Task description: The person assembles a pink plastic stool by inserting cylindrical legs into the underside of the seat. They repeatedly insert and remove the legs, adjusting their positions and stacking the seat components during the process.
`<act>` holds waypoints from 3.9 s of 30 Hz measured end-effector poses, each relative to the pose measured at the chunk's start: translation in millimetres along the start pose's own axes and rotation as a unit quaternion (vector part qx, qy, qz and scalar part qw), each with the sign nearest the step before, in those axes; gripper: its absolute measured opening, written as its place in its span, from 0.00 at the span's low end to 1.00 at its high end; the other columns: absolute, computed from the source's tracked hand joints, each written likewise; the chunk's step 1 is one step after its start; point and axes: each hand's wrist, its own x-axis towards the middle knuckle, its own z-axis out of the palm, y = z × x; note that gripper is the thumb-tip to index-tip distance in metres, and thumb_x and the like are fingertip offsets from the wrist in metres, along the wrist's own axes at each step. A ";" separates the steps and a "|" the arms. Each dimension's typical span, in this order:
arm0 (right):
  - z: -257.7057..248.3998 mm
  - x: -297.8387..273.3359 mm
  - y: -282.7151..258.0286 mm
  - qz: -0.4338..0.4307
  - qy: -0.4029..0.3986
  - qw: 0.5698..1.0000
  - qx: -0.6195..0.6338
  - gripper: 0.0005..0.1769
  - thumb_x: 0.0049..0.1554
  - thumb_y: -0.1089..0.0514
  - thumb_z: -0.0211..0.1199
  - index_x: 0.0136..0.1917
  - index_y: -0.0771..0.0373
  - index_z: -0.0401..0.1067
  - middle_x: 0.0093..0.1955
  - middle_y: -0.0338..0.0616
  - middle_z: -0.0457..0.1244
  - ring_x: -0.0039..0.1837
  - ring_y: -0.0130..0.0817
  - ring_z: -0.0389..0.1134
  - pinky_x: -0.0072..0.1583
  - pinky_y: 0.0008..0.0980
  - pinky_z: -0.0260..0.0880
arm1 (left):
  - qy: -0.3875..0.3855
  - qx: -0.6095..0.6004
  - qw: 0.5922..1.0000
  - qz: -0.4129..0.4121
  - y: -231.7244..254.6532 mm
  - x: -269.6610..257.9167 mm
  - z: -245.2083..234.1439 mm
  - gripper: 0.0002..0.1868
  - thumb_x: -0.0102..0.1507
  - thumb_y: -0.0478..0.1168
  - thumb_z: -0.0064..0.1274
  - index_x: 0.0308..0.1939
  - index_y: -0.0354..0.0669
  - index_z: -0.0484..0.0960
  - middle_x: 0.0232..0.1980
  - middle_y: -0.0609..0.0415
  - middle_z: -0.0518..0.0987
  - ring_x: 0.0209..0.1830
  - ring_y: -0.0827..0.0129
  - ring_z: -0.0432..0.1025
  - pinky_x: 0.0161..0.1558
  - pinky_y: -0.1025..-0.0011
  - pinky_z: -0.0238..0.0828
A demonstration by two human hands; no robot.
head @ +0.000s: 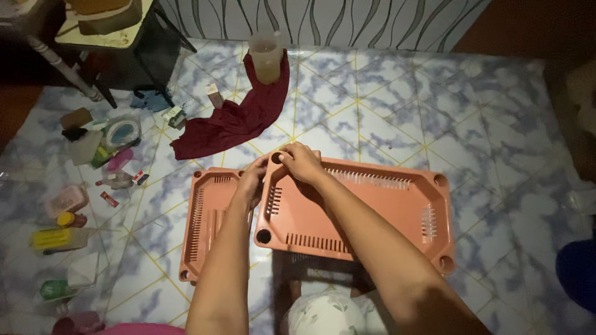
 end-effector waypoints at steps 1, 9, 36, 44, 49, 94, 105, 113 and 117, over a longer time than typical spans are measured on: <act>0.0 0.8 -0.1 0.015 0.001 1.000 -0.007 0.18 0.58 0.46 0.57 0.59 0.51 0.77 0.61 0.44 0.66 0.68 0.44 0.62 0.67 0.55 0.50 | 0.002 0.041 0.999 0.012 -4.5 4.7 -1.6 0.23 0.62 0.29 0.51 0.62 0.40 0.77 0.55 0.49 0.81 0.52 0.63 0.77 0.54 0.65 0.77; 7.5 9.1 -2.6 0.062 0.011 0.998 -0.021 0.16 0.57 0.47 0.58 0.57 0.48 0.79 0.60 0.39 0.66 0.69 0.41 0.61 0.67 0.52 0.47 | -0.043 0.209 0.975 0.065 -5.2 30.6 -23.9 0.26 0.57 0.25 0.59 0.61 0.39 0.79 0.57 0.56 0.82 0.57 0.74 0.75 0.57 0.73 0.73; 17.6 18.1 19.3 0.074 0.010 0.983 0.168 0.16 0.56 0.52 0.61 0.56 0.56 0.79 0.51 0.46 0.72 0.59 0.41 0.72 0.65 0.45 0.66 | -0.084 0.254 0.956 0.124 -12.5 14.4 -17.6 0.32 0.60 0.35 0.61 0.70 0.43 0.73 0.68 0.55 0.76 0.67 0.69 0.69 0.65 0.69 0.67; 2.7 1.1 -6.2 0.098 0.005 0.994 0.046 0.17 0.56 0.48 0.59 0.54 0.50 0.82 0.53 0.46 0.73 0.63 0.41 0.71 0.70 0.48 0.52 | -0.050 0.261 0.959 0.098 -7.9 4.3 -10.9 0.28 0.64 0.38 0.60 0.69 0.40 0.75 0.66 0.54 0.77 0.65 0.68 0.70 0.65 0.69 0.67; -10.0 -9.8 12.5 -0.007 0.005 0.998 -0.062 0.27 0.55 0.42 0.63 0.66 0.50 0.71 0.63 0.48 0.64 0.69 0.44 0.62 0.69 0.54 0.47 | -0.059 0.292 0.952 0.066 3.0 3.4 -6.3 0.31 0.62 0.37 0.59 0.70 0.45 0.72 0.65 0.54 0.76 0.63 0.69 0.71 0.62 0.69 0.68; 4.5 -196.6 -57.1 -0.276 -0.084 0.940 -0.180 0.28 0.53 0.64 0.60 0.66 0.52 0.61 0.50 0.60 0.65 0.43 0.57 0.72 0.40 0.52 0.70 | 0.251 0.440 0.843 0.180 -68.9 -196.6 44.8 0.17 0.59 0.31 0.59 0.52 0.38 0.80 0.33 0.49 0.77 0.33 0.70 0.70 0.36 0.69 0.69; -15.0 -221.5 -70.1 -0.210 -0.001 0.971 -0.115 0.25 0.56 0.57 0.60 0.67 0.49 0.66 0.46 0.49 0.65 0.50 0.52 0.70 0.49 0.52 0.68 | 0.196 0.386 0.886 0.167 -65.7 -197.8 33.1 0.26 0.56 0.31 0.57 0.59 0.40 0.77 0.51 0.47 0.82 0.51 0.65 0.78 0.51 0.67 0.74; -96.3 -284.5 64.1 -0.064 0.215 0.966 -0.126 0.27 0.45 0.64 0.59 0.59 0.72 0.72 0.55 0.64 0.65 0.58 0.60 0.65 0.60 0.53 0.63 | 0.260 0.635 0.671 0.280 -54.1 -219.7 121.9 0.43 0.50 0.35 0.62 0.68 0.35 0.63 0.62 0.36 0.69 0.66 0.42 0.60 0.69 0.43 0.49; -134.6 -340.1 152.6 0.089 0.281 0.943 -0.158 0.21 0.48 0.67 0.61 0.57 0.66 0.70 0.54 0.60 0.65 0.59 0.60 0.63 0.60 0.53 0.64 | 0.001 0.565 0.742 0.361 -77.2 -219.3 209.5 0.20 0.55 0.33 0.57 0.52 0.41 0.77 0.58 0.40 0.74 0.64 0.44 0.67 0.64 0.51 0.64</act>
